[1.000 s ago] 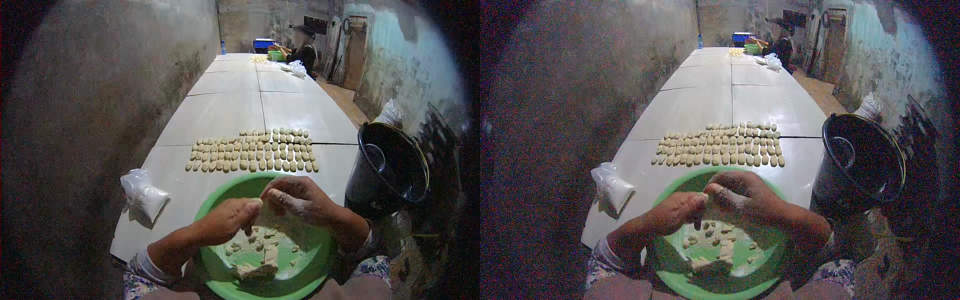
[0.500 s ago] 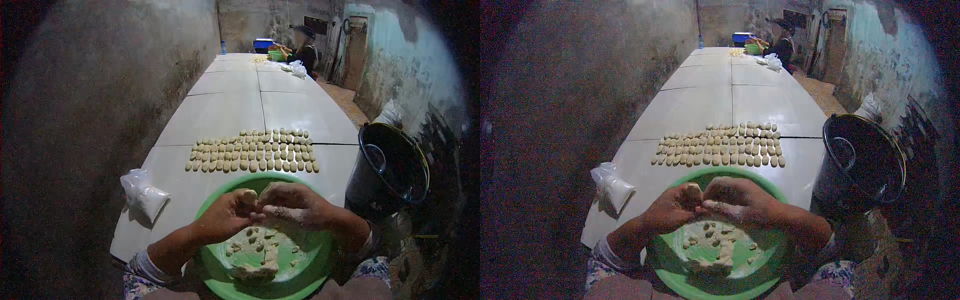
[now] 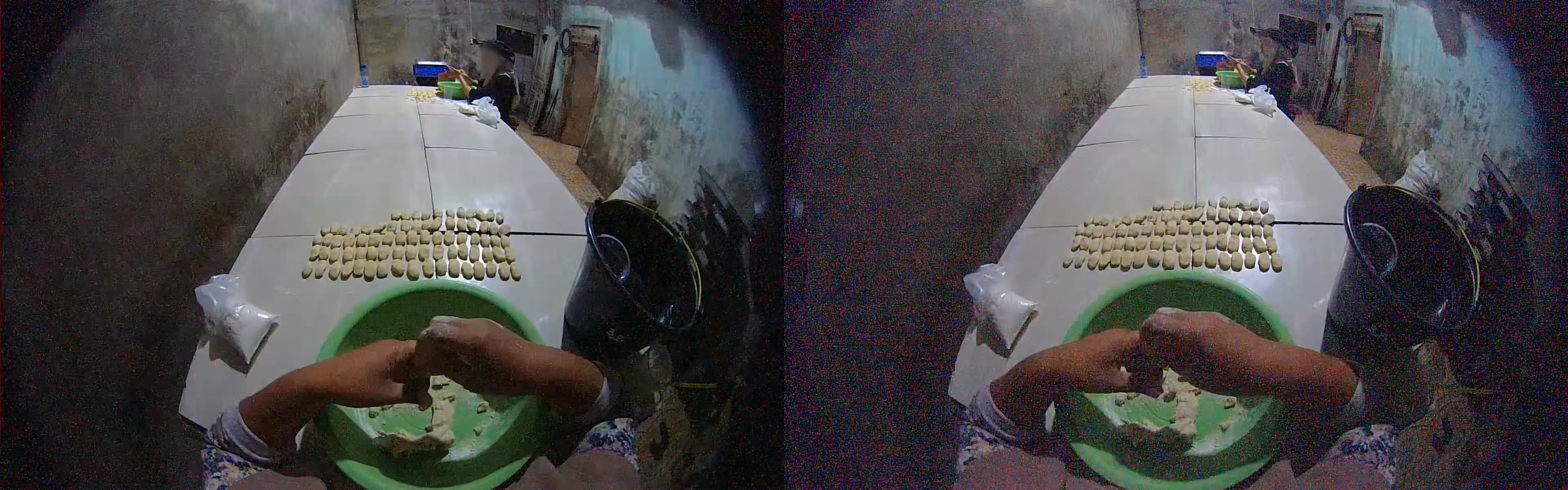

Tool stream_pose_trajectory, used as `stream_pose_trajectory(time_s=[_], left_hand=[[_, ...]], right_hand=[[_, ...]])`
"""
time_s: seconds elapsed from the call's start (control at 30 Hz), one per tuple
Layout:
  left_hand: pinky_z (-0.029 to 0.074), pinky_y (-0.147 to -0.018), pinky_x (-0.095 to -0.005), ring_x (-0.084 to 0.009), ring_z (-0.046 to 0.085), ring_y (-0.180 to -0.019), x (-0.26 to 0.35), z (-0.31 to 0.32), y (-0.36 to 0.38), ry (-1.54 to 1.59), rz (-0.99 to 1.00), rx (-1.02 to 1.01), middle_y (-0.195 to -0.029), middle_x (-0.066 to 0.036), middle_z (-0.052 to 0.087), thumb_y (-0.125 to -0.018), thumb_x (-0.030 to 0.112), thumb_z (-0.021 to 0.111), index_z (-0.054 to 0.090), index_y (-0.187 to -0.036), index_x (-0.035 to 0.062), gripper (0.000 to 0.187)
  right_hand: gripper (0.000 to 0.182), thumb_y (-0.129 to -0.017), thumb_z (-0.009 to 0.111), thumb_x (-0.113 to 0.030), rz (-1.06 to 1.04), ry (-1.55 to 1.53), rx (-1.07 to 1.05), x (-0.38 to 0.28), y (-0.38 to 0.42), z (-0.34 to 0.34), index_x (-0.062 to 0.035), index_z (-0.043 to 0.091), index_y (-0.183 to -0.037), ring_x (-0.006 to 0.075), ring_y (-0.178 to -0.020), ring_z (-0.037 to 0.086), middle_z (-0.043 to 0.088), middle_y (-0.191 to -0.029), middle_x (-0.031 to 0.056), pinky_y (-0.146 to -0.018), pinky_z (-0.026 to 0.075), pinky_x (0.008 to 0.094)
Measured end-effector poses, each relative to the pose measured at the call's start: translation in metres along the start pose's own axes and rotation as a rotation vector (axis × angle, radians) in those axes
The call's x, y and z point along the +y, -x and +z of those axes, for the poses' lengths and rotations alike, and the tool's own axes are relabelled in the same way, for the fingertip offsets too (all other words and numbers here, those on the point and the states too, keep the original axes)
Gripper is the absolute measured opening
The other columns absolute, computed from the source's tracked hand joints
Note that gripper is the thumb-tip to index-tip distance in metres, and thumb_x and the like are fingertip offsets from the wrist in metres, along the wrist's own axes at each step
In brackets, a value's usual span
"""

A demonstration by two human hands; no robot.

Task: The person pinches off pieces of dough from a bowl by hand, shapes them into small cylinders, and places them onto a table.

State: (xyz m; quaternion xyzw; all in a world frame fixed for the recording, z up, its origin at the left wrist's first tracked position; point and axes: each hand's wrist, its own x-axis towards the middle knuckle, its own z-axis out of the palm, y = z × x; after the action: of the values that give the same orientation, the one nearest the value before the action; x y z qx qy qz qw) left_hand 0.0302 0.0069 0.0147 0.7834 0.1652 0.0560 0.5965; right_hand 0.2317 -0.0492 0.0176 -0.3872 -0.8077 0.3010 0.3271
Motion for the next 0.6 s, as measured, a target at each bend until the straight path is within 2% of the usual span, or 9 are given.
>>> stream_pose_trajectory(time_s=[0.03, 0.07, 0.1, 0.2, 0.37, 0.43, 0.5, 0.57, 0.6], left_hand=[[0.050, -0.076, -0.0289, -0.0151, 0.062, -0.083, 0.002, 0.000, 0.001, 0.074, 0.020, -0.068, -0.094, -0.010, 0.064, -0.085, -0.001, 0.058, 0.055, -0.107, -0.0008, 0.022], [0.049, -0.078, -0.0314, -0.0177, 0.062, -0.086, -0.003, 0.000, 0.000, 0.124, 0.021, -0.103, -0.094, -0.010, 0.064, -0.091, 0.007, 0.055, 0.054, -0.110, -0.0002, 0.021], [0.049, -0.078, -0.0314, -0.0177, 0.062, -0.086, -0.013, -0.002, -0.002, 0.126, 0.020, -0.105, -0.094, -0.010, 0.064, -0.091, 0.007, 0.055, 0.054, -0.110, -0.0002, 0.021], [0.047, -0.082, -0.0339, -0.0199, 0.061, -0.087, -0.020, -0.004, -0.002, -0.107, 0.123, -0.023, -0.099, -0.010, 0.066, -0.098, 0.021, 0.044, 0.058, -0.111, 0.0015, 0.027], [0.047, -0.082, -0.0327, -0.0193, 0.062, -0.086, -0.024, -0.006, -0.003, -0.221, -0.008, 0.054, -0.096, -0.010, 0.068, -0.097, 0.021, 0.047, 0.063, -0.108, 0.0034, 0.026], [0.047, -0.082, -0.0327, -0.0185, 0.062, -0.087, -0.021, -0.010, -0.004, -0.259, -0.005, -0.047, -0.095, -0.010, 0.068, -0.097, 0.021, 0.049, 0.064, -0.104, 0.0017, 0.026], [0.047, -0.082, -0.0325, -0.0178, 0.062, -0.088, -0.023, -0.011, -0.004, -0.171, -0.022, -0.073, -0.094, -0.010, 0.068, -0.096, 0.022, 0.050, 0.063, -0.105, 0.0012, 0.026], [0.047, -0.082, -0.0324, -0.0172, 0.062, -0.089, -0.025, -0.009, -0.004, -0.085, -0.038, -0.099, -0.094, -0.010, 0.068, -0.096, 0.022, 0.051, 0.062, -0.106, 0.0006, 0.026], [0.047, -0.083, -0.0324, -0.0169, 0.061, -0.089, -0.026, -0.004, -0.005, -0.078, -0.011, 0.008, -0.094, -0.010, 0.068, -0.096, 0.023, 0.051, 0.062, -0.107, 0.0004, 0.027]], right_hand=[[0.012, -0.084, 0.058, -0.008, -0.113, 0.066, -0.052, 0.003, 0.001, 0.000, -0.0015, 0.051, -0.092, 0.0344, -0.078, 0.058, 0.053, -0.080, 0.0162, -0.067, 0.048, 0.0419], [0.011, -0.086, 0.055, -0.010, -0.102, 0.107, -0.067, 0.001, 0.002, -0.003, -0.0012, 0.051, -0.091, 0.0375, -0.079, 0.058, 0.053, -0.083, 0.0170, -0.067, 0.048, 0.0438], [0.011, -0.086, 0.055, -0.010, -0.100, 0.105, -0.066, 0.000, 0.002, -0.005, -0.0012, 0.051, -0.091, 0.0375, -0.079, 0.058, 0.053, -0.083, 0.0170, -0.067, 0.048, 0.0438], [0.014, -0.083, 0.058, -0.009, -0.160, 0.197, -0.137, 0.002, 0.003, -0.005, -0.0009, 0.050, -0.090, 0.0374, -0.078, 0.057, 0.052, -0.086, 0.0158, -0.067, 0.048, 0.0432], [0.009, -0.086, 0.055, -0.008, -0.171, 0.125, -0.177, 0.003, 0.001, -0.006, -0.0016, 0.051, -0.090, 0.0356, -0.078, 0.058, 0.054, -0.086, 0.0156, -0.065, 0.048, 0.0412], [0.008, -0.087, 0.053, -0.009, -0.175, 0.068, -0.172, 0.001, 0.000, -0.005, -0.0017, 0.052, -0.091, 0.0352, -0.076, 0.059, 0.056, -0.085, 0.0156, -0.064, 0.049, 0.0407], [0.012, -0.092, 0.049, -0.014, 0.219, -0.120, -0.281, -0.005, -0.001, -0.006, -0.0026, 0.054, -0.093, 0.0353, -0.072, 0.060, 0.060, -0.082, 0.0162, -0.063, 0.050, 0.0403], [0.015, -0.093, 0.049, -0.017, 0.150, -0.040, -0.230, -0.004, 0.001, -0.007, -0.0027, 0.055, -0.094, 0.0352, -0.071, 0.061, 0.062, -0.080, 0.0163, -0.063, 0.050, 0.0407], [0.018, -0.094, 0.049, -0.020, 0.081, 0.040, -0.176, -0.003, 0.002, -0.007, -0.0029, 0.056, -0.094, 0.0351, -0.070, 0.062, 0.063, -0.079, 0.0164, -0.063, 0.050, 0.0410]])
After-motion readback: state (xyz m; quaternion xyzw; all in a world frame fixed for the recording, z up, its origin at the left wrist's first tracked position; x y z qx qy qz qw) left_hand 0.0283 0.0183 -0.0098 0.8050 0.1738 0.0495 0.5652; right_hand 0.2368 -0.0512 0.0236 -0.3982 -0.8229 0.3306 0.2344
